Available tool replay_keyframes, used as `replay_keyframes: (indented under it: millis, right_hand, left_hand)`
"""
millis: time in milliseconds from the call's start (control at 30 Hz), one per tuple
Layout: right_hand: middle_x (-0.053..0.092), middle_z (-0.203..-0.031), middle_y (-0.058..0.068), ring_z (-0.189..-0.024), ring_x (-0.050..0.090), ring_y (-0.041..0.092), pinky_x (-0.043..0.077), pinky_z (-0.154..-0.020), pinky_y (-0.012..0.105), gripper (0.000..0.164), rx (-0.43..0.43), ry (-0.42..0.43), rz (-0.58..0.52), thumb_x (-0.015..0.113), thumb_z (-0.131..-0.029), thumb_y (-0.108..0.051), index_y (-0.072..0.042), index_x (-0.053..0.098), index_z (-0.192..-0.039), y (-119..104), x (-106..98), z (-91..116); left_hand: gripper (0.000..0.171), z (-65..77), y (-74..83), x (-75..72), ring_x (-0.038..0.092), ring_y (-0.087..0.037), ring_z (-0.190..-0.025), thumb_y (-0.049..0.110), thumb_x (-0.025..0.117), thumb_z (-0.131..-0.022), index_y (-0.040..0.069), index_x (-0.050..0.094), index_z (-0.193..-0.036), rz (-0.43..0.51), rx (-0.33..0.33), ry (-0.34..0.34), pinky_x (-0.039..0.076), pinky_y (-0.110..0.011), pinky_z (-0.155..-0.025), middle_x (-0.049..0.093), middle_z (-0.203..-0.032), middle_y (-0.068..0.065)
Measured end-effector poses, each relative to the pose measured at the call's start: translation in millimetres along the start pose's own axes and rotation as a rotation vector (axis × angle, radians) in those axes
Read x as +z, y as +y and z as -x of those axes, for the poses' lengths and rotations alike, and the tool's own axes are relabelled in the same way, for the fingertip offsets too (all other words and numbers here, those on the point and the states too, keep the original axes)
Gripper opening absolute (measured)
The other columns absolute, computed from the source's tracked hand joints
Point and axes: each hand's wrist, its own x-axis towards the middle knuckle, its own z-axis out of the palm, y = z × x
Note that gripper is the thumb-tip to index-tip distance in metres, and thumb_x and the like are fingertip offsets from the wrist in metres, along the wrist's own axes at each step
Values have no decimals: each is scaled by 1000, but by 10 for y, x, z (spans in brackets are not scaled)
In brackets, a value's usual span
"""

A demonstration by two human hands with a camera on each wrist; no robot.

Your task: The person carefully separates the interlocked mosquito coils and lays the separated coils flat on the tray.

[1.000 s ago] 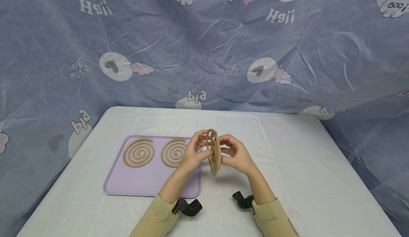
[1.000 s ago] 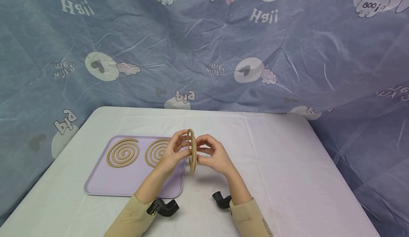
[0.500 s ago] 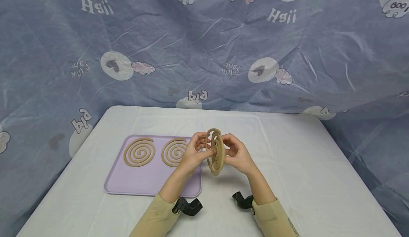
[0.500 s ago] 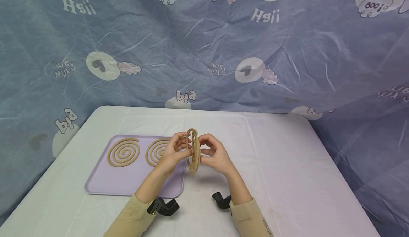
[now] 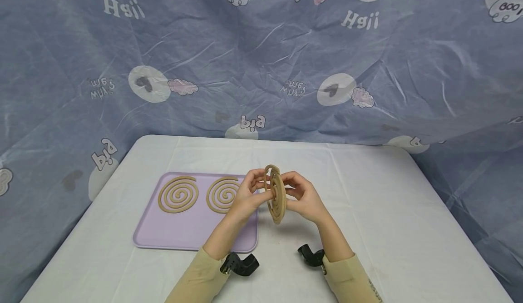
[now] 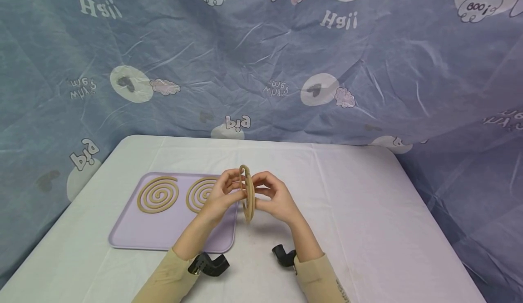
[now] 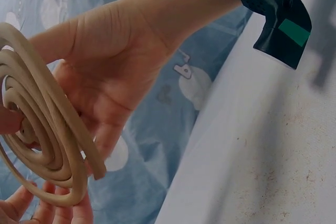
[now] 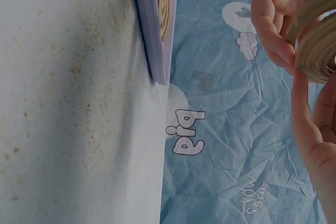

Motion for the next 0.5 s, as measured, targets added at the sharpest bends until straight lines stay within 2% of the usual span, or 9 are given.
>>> replay_keyframes:
  millis: [133,333,500]
  right_hand:
    - [58,-102,8,-98,56,17,51,-84,32,38,7,10,35,67,-75,14,9,53,-109,-10,-4,0]
    - [57,-103,14,-99,54,18,50,-87,34,36,21,7,51,67,-76,13,8,54,-109,-13,18,-9]
    - [55,-102,10,-102,51,19,50,-87,35,35,37,28,44,66,-75,14,7,53,-107,-11,46,-10]
  left_hand:
    - [60,3,7,12,51,-27,-106,1,70,-74,4,43,-128,-15,11,24,45,-33,-84,54,-121,-15]
    - [56,4,8,22,51,-29,-109,2,70,-75,3,44,-125,-24,5,36,45,-35,-86,54,-121,-15]
    - [56,-4,2,32,51,-29,-108,0,69,-74,4,46,-124,-31,14,70,44,-37,-88,54,-120,-15]
